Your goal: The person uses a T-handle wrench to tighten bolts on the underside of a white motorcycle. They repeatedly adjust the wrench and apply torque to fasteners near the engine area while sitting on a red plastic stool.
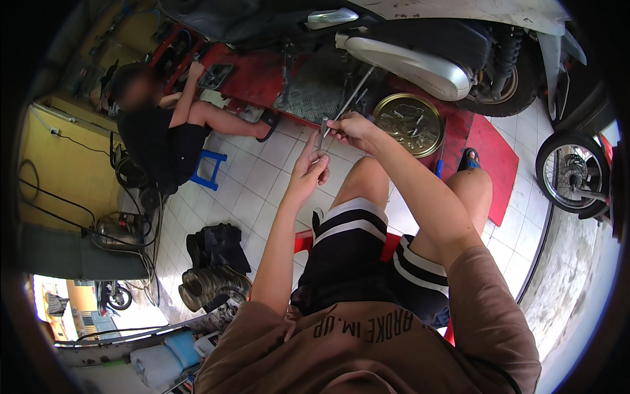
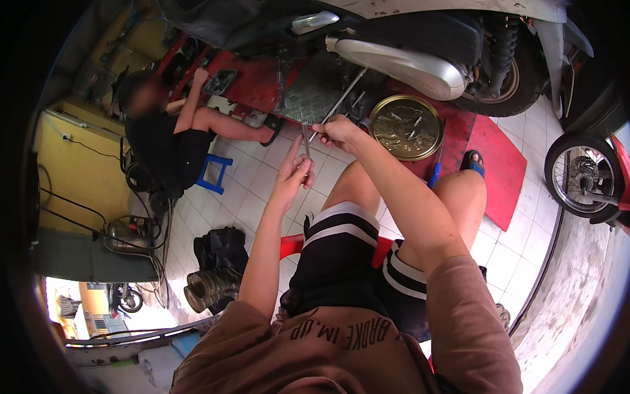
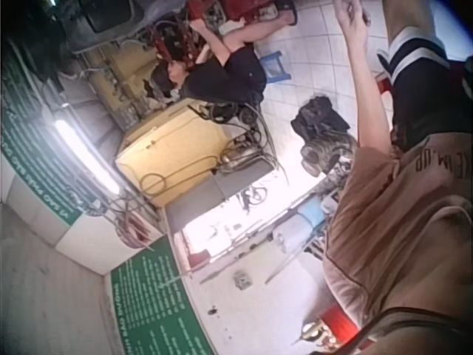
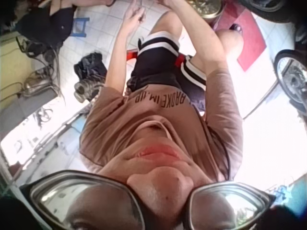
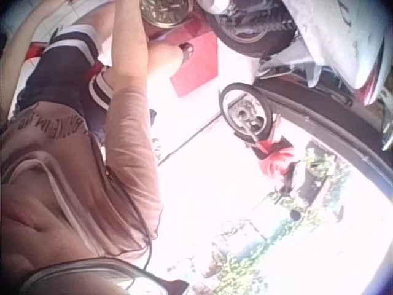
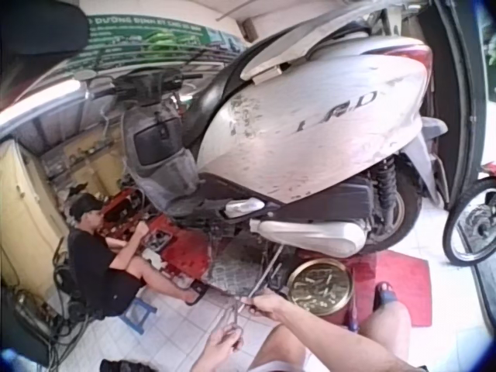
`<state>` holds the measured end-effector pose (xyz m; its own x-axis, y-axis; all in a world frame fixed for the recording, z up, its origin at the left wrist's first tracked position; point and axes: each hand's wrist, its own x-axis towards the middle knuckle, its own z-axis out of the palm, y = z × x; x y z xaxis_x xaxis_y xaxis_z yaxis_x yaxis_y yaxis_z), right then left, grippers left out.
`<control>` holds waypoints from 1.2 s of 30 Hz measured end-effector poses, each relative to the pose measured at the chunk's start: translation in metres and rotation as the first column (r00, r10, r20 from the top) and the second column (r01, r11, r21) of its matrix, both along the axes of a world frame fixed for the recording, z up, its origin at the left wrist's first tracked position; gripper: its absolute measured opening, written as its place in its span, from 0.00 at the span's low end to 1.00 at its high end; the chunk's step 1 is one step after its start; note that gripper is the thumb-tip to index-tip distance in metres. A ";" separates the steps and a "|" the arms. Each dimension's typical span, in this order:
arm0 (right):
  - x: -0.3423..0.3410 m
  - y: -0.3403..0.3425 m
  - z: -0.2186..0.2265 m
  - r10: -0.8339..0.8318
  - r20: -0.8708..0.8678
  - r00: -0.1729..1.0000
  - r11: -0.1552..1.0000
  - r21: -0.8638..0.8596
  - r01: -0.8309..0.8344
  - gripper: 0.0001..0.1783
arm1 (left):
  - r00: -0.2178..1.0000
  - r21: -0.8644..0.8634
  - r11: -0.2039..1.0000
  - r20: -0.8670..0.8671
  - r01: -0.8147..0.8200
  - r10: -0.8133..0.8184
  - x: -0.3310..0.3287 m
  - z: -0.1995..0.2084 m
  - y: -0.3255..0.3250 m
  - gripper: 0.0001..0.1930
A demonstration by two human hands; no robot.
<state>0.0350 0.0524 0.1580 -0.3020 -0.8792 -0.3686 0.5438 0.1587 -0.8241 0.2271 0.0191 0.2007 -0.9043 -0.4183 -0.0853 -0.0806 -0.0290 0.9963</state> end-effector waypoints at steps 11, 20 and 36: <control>0.004 -0.014 -0.025 0.003 -0.075 0.997 0.993 0.119 0.006 0.07 | 0.999 -0.604 0.797 -0.043 -0.020 -0.007 -0.010 -0.067 -0.009 0.20; 0.002 -0.027 -0.003 -0.040 0.089 0.995 0.998 -0.046 0.044 0.08 | 0.841 0.300 0.815 0.402 -0.495 0.362 -0.003 -0.069 -0.042 0.21; -0.010 -0.024 -0.014 -0.038 0.078 0.996 0.999 -0.011 0.039 0.08 | 0.925 -0.175 0.975 0.331 -0.137 0.189 -0.002 -0.078 -0.011 0.25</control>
<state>0.0246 0.0288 0.1439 -0.3064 -0.8722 -0.3814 0.6120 0.1264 -0.7807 0.2253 0.0080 0.1224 -0.7487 -0.5887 -0.3049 -0.4246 0.0727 0.9024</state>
